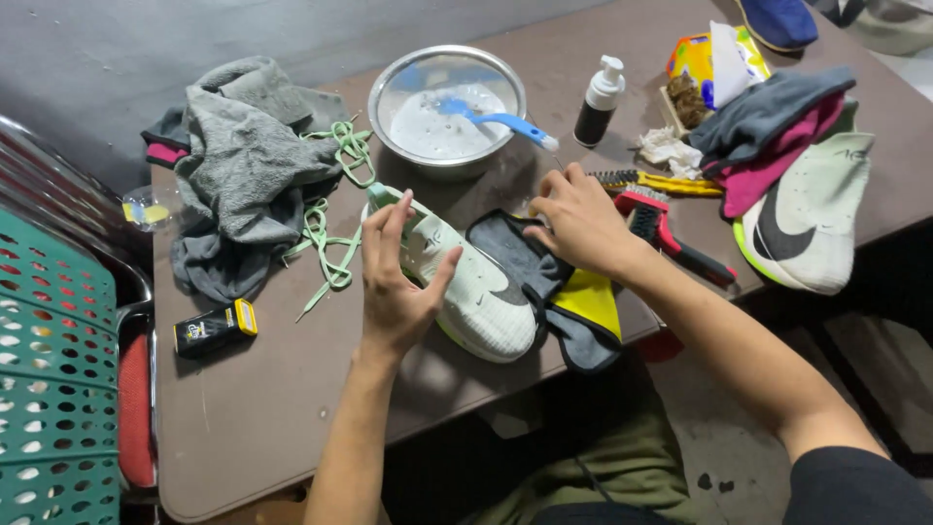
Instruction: The person cleans a white and neon green sneaker by applying liquid soap and scrubbing the exterior and interior with a blue toothbrush. They wipe the shoe with a yellow cloth and a grey towel, and use a small tool to clean the sole's grooves.
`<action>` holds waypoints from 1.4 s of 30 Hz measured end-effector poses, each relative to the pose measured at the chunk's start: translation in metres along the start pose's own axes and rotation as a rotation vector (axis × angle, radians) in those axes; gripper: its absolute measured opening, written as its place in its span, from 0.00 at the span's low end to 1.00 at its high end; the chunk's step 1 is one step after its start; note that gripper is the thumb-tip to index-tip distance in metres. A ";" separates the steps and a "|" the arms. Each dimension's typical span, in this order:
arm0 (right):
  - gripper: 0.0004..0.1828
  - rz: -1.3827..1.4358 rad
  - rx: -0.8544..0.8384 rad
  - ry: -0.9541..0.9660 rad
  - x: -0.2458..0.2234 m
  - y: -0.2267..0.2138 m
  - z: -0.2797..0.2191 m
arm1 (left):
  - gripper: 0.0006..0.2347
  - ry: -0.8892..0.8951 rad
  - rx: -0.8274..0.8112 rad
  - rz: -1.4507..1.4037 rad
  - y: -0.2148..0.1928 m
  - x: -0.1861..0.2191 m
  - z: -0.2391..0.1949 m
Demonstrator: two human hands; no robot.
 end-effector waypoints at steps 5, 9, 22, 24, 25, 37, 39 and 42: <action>0.08 0.411 0.028 0.256 0.012 -0.034 0.001 | 0.27 0.110 0.067 0.042 -0.006 0.001 -0.002; 0.06 1.014 0.191 0.610 0.025 -0.075 -0.011 | 0.25 0.260 0.040 0.087 0.006 0.033 -0.001; 0.06 1.462 0.517 0.495 -0.062 -0.116 0.011 | 0.28 -0.070 -0.377 -0.271 0.050 0.144 -0.069; 0.07 1.210 0.555 0.186 -0.083 -0.108 0.037 | 0.32 -0.137 -0.306 -0.027 0.037 0.139 -0.093; 0.07 1.220 0.556 0.182 -0.090 -0.100 0.050 | 0.32 -0.138 -0.304 -0.016 0.029 0.138 -0.101; 0.21 1.166 0.260 -0.074 -0.131 -0.066 0.084 | 0.27 -0.491 0.070 -0.055 -0.048 0.105 -0.120; 0.22 1.281 0.401 -0.036 -0.129 -0.094 0.070 | 0.29 -0.630 0.206 -0.373 -0.044 0.097 -0.112; 0.24 1.355 0.470 0.039 -0.130 -0.126 0.053 | 0.40 -0.802 0.182 -0.676 -0.031 0.086 -0.103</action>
Point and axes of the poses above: each hand's wrist, its own z-axis towards the middle knuckle, its own y-axis out of the palm, x = y × z, the point moved 3 cm from there along z, towards the middle knuckle, and after that the axes turned 8 degrees about x, right-handed, at the moved point
